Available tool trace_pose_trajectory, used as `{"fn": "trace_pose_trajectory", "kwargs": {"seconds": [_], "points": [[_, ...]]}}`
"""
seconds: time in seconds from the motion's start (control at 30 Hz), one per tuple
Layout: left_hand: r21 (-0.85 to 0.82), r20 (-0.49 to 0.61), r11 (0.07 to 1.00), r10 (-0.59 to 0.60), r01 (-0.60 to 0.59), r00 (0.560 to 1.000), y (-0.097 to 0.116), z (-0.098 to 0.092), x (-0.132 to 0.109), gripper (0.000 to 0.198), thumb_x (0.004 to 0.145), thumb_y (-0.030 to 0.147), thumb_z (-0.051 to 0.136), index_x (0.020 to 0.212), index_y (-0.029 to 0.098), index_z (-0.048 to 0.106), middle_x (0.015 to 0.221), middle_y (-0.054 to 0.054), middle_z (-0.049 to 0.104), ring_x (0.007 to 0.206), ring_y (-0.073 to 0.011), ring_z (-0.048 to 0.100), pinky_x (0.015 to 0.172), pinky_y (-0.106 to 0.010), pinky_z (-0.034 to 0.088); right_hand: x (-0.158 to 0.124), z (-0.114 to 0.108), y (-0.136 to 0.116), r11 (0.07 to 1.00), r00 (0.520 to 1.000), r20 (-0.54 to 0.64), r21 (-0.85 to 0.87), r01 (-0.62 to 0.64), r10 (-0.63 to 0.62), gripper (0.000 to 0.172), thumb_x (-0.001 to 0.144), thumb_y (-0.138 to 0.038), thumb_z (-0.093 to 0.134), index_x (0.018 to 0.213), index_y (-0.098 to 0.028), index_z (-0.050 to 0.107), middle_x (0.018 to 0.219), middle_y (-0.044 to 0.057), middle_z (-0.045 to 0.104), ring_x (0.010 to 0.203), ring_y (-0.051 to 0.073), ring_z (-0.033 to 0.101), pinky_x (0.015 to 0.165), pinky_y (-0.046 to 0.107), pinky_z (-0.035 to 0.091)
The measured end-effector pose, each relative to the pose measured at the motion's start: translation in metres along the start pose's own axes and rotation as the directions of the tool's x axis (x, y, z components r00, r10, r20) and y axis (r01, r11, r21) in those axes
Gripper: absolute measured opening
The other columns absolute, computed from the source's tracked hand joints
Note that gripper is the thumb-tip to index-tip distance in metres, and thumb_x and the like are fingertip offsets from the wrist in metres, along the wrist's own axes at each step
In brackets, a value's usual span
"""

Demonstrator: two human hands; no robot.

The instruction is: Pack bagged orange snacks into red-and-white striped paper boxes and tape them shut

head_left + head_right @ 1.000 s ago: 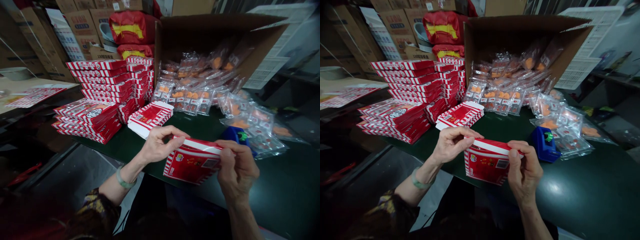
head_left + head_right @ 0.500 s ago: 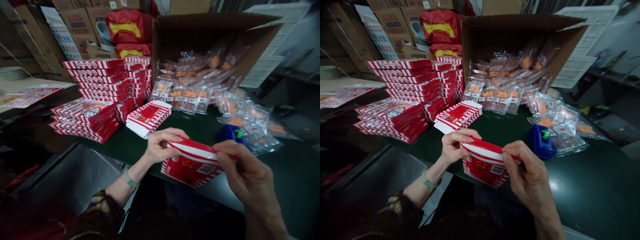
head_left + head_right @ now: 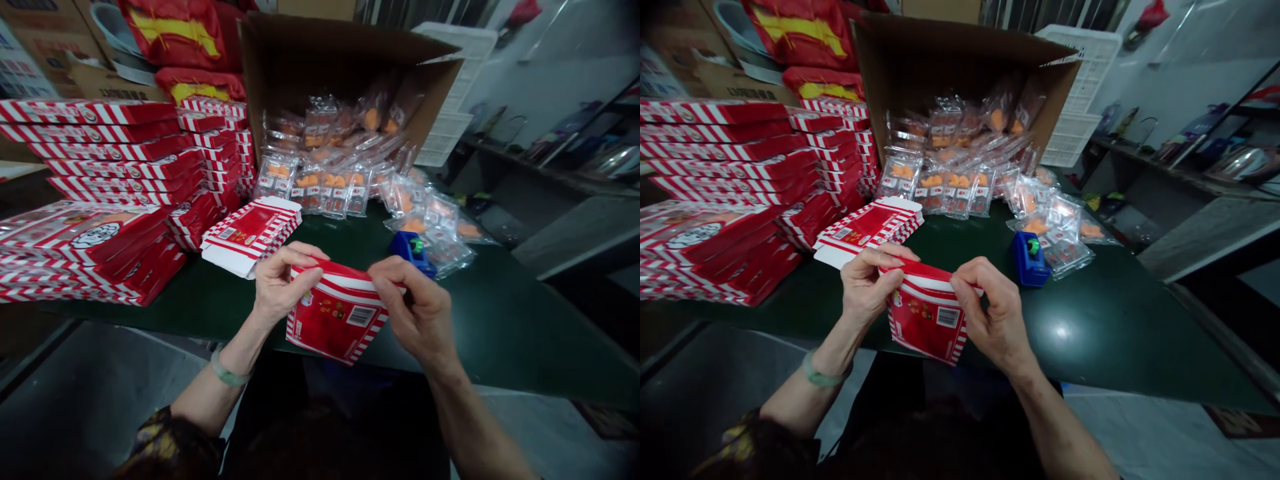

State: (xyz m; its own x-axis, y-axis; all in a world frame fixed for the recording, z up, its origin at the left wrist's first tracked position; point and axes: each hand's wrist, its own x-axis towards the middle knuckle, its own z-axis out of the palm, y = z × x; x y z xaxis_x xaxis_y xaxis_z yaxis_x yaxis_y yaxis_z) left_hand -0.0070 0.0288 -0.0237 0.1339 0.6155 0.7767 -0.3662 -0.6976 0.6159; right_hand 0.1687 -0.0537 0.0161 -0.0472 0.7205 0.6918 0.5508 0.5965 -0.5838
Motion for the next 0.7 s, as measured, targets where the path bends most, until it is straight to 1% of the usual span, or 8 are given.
{"fn": "trace_pose_trajectory", "kwargs": {"seconds": [0.1, 0.2, 0.37, 0.43, 0.5, 0.6, 0.67, 0.7], "points": [[0.039, -0.035, 0.999, -0.002, 0.004, 0.999, -0.003, 0.000, -0.002, 0.006, 0.078, 0.014, 0.066, 0.078, 0.018, 0.062, 0.088, -0.005, 0.071, 0.079, -0.0146, 0.067, 0.070, -0.028, 0.052, -0.020, 0.020, 0.014, 0.995, 0.975, -0.202, 0.020, 0.102, -0.096, 0.013, 0.088, -0.014, 0.050, 0.095, -0.021, 0.058, 0.092, 0.005, 0.061, 0.081, 0.015, 0.058, 0.069, 0.029, 0.046], [0.068, -0.046, 0.998, -0.001, 0.004, 0.999, -0.003, -0.001, -0.001, 0.005, 0.079, 0.015, 0.066, 0.079, 0.018, 0.061, 0.089, -0.004, 0.070, 0.079, -0.0141, 0.066, 0.071, -0.029, 0.052, -0.031, 0.035, 0.027, 0.987, 0.938, -0.314, 0.022, 0.161, -0.146, 0.022, 0.085, -0.013, 0.053, 0.105, -0.023, 0.056, 0.099, 0.006, 0.060, 0.089, 0.018, 0.060, 0.073, 0.034, 0.048], [0.285, 0.089, 0.958, 0.008, -0.033, 0.996, 0.010, -0.004, 0.006, 0.024, 0.068, 0.022, 0.077, 0.089, 0.018, 0.066, 0.102, -0.008, 0.069, 0.092, -0.0204, 0.066, 0.079, -0.035, 0.054, -0.006, 0.037, 0.035, 0.979, 0.931, -0.323, 0.049, 0.198, -0.172, 0.016, 0.085, -0.010, 0.051, 0.094, -0.021, 0.058, 0.091, 0.005, 0.061, 0.083, 0.016, 0.061, 0.070, 0.032, 0.049], [0.433, -0.008, 0.896, 0.110, -0.095, 0.994, 0.015, -0.002, 0.005, 0.018, 0.069, 0.017, 0.076, 0.084, 0.019, 0.067, 0.093, -0.005, 0.070, 0.085, -0.0177, 0.067, 0.077, -0.033, 0.054, 0.010, 0.036, 0.035, 0.955, 0.925, -0.290, 0.090, 0.282, -0.246, 0.013, 0.084, -0.010, 0.053, 0.090, -0.021, 0.058, 0.091, 0.005, 0.061, 0.083, 0.016, 0.061, 0.072, 0.032, 0.050], [0.565, -0.102, 0.813, 0.239, -0.142, 0.966, 0.017, 0.005, 0.003, 0.015, 0.069, 0.013, 0.075, 0.081, 0.018, 0.066, 0.089, -0.002, 0.070, 0.080, -0.0156, 0.066, 0.074, -0.032, 0.054, 0.021, 0.035, 0.037, 0.940, 0.932, -0.248, 0.151, 0.306, -0.263, 0.009, 0.084, -0.013, 0.055, 0.089, -0.020, 0.058, 0.094, 0.005, 0.061, 0.087, 0.016, 0.061, 0.077, 0.033, 0.050], [0.672, -0.044, 0.710, 0.320, -0.209, 0.946, 0.014, 0.016, -0.002, 0.019, 0.069, 0.010, 0.074, 0.083, 0.018, 0.065, 0.091, -0.002, 0.070, 0.078, -0.0147, 0.066, 0.071, -0.031, 0.055, 0.020, 0.023, 0.052, 0.950, 0.982, -0.149, 0.272, 0.152, -0.114, 0.006, 0.085, -0.021, 0.056, 0.090, -0.021, 0.058, 0.101, 0.007, 0.062, 0.095, 0.016, 0.060, 0.084, 0.034, 0.048], [0.676, 0.011, 0.699, 0.309, -0.235, 0.951, 0.011, 0.023, -0.005, 0.023, 0.068, 0.008, 0.074, 0.086, 0.018, 0.065, 0.093, -0.004, 0.069, 0.078, -0.0146, 0.066, 0.070, -0.030, 0.055, 0.011, 0.002, 0.073, 0.956, 0.990, -0.090, 0.283, -0.081, 0.110, 0.018, 0.082, -0.030, 0.060, 0.099, -0.021, 0.059, 0.110, 0.008, 0.062, 0.097, 0.018, 0.061, 0.082, 0.033, 0.049], [0.669, 0.015, 0.705, 0.306, -0.237, 0.952, 0.010, 0.025, -0.006, 0.024, 0.068, 0.007, 0.074, 0.087, 0.018, 0.065, 0.093, -0.004, 0.069, 0.078, -0.0149, 0.066, 0.069, -0.030, 0.056, 0.006, -0.012, 0.086, 0.941, 0.961, -0.093, 0.251, -0.229, 0.259, 0.028, 0.080, -0.034, 0.062, 0.105, -0.021, 0.059, 0.113, 0.009, 0.061, 0.096, 0.018, 0.061, 0.079, 0.032, 0.050]]}}
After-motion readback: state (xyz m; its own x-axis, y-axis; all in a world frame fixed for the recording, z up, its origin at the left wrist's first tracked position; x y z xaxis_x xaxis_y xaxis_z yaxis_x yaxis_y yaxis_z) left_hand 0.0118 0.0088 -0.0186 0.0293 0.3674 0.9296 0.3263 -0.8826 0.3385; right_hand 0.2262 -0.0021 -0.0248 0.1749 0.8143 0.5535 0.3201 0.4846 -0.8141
